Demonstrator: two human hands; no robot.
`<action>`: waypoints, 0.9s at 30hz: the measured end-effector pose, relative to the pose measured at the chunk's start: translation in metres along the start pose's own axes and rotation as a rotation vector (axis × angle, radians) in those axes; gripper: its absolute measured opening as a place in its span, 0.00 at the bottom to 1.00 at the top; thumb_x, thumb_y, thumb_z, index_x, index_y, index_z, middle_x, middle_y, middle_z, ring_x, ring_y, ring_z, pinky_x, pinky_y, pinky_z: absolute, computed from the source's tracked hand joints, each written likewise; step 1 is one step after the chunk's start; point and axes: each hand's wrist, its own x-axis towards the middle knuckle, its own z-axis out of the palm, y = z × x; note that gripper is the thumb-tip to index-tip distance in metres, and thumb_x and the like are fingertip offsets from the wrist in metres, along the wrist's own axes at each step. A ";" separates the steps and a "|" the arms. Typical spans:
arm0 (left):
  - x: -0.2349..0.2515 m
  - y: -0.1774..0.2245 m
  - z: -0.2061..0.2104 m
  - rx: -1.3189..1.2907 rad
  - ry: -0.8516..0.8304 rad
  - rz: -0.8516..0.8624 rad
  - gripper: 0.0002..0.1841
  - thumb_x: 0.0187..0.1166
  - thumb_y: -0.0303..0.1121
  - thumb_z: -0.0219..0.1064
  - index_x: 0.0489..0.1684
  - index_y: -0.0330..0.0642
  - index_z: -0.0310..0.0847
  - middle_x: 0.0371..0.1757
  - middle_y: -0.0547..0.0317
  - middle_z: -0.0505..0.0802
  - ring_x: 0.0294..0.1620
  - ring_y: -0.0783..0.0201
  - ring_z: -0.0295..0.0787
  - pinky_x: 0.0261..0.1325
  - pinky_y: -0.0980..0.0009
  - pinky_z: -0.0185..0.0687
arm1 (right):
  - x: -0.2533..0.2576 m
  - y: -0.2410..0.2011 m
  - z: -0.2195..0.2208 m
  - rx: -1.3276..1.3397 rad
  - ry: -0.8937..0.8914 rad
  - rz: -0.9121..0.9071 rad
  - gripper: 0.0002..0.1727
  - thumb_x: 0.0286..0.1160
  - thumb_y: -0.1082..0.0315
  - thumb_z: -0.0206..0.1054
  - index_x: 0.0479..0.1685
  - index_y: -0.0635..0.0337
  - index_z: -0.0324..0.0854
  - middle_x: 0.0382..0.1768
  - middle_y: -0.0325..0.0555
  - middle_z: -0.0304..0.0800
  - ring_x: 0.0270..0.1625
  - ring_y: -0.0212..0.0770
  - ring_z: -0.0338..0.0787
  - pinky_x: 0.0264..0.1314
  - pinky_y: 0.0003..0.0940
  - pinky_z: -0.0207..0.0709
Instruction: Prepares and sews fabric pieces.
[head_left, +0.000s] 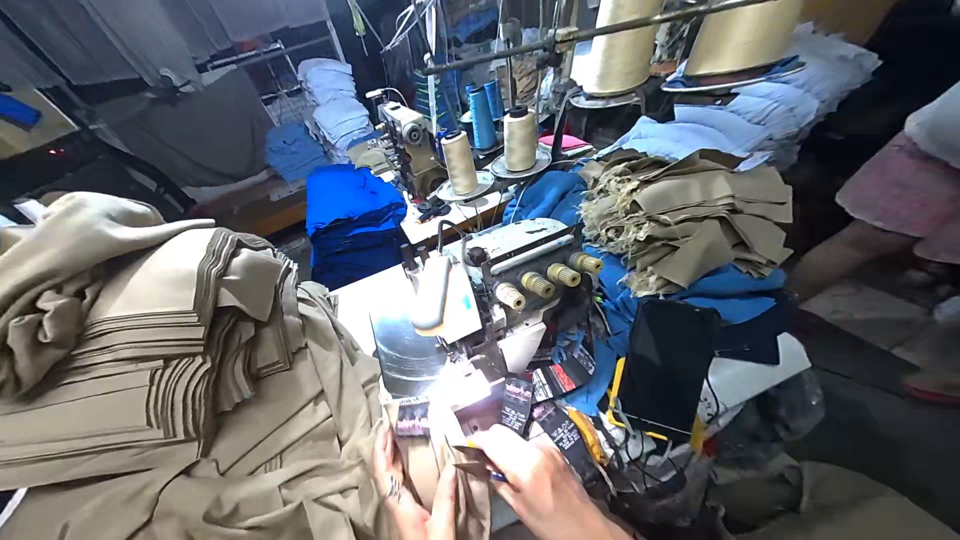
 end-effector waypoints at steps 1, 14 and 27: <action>-0.005 0.001 -0.004 -0.055 0.029 0.000 0.52 0.66 0.29 0.75 0.85 0.13 0.38 0.85 0.20 0.59 0.83 0.59 0.66 0.79 0.70 0.67 | -0.006 0.006 -0.009 0.058 -0.094 0.068 0.17 0.66 0.70 0.75 0.57 0.55 0.89 0.48 0.51 0.93 0.43 0.50 0.96 0.36 0.51 0.90; 0.085 0.017 -0.032 0.142 -0.007 0.083 0.05 0.59 0.28 0.80 0.28 0.43 0.90 0.45 0.59 0.92 0.55 0.66 0.88 0.61 0.66 0.85 | 0.058 -0.005 -0.060 -0.409 0.089 -0.128 0.15 0.75 0.55 0.70 0.49 0.54 0.93 0.32 0.46 0.92 0.34 0.48 0.94 0.34 0.46 0.88; 0.084 0.051 -0.066 -0.109 0.054 0.121 0.07 0.59 0.18 0.79 0.32 0.35 0.91 0.31 0.58 0.96 0.35 0.68 0.94 0.46 0.73 0.91 | 0.095 -0.048 -0.055 0.005 -0.223 0.048 0.20 0.81 0.50 0.65 0.54 0.56 0.90 0.40 0.51 0.94 0.45 0.51 0.93 0.51 0.56 0.83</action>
